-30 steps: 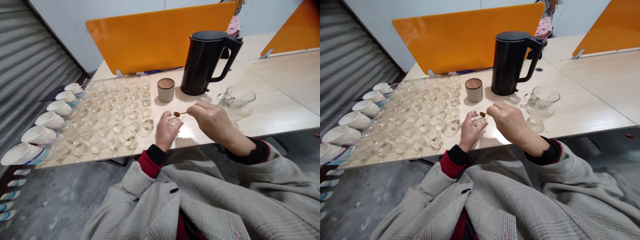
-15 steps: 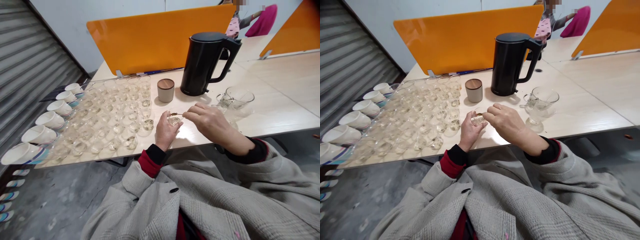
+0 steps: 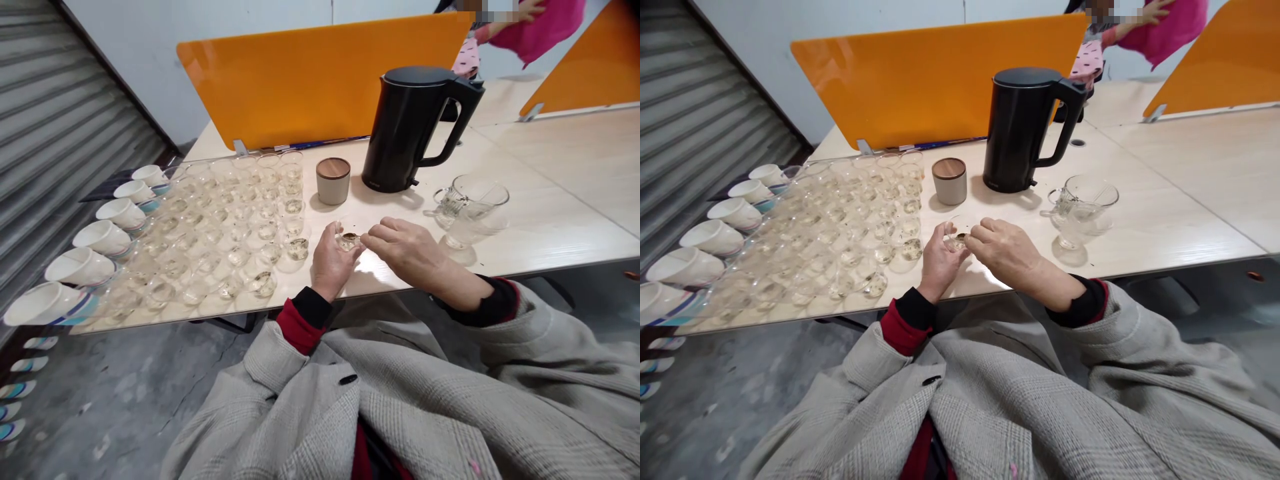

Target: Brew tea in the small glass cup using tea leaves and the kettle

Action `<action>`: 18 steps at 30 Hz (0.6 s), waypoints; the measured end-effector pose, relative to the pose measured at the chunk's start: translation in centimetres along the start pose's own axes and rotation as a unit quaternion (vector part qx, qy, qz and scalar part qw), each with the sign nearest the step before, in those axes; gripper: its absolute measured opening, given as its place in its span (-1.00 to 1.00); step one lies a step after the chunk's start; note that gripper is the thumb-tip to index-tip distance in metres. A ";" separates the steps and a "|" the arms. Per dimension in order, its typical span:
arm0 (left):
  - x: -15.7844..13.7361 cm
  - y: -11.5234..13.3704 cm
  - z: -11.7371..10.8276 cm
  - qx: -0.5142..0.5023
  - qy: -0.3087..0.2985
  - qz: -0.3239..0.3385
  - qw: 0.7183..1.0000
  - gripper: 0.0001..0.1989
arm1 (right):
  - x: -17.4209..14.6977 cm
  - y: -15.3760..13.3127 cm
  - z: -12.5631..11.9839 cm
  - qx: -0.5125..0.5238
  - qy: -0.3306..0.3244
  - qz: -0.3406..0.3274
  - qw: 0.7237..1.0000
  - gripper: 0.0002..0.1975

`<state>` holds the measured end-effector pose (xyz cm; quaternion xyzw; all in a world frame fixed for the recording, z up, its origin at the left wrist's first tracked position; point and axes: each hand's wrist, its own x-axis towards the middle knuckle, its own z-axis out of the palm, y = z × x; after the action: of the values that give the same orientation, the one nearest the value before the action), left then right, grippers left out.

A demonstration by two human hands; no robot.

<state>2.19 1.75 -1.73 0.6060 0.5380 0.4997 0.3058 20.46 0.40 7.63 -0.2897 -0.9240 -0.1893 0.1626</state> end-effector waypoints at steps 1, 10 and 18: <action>0.0 0.1 0.0 0.003 0.003 -0.004 1.000 -0.45 | -0.1 0.0 0.0 0.003 0.000 -0.002 1.000 -0.70; -0.1 0.6 0.0 0.031 0.018 -0.015 0.999 -0.47 | -1.2 0.0 -0.4 -0.087 0.131 0.028 0.987 -0.73; 0.0 0.4 0.1 0.020 0.019 -0.014 1.000 -0.49 | -1.4 -0.5 0.4 -0.066 0.129 0.044 0.988 -0.68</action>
<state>2.38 1.67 -1.38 0.5949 0.5618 0.4962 0.2902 21.18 -0.50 6.61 -0.3135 -0.8670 -0.2784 0.2694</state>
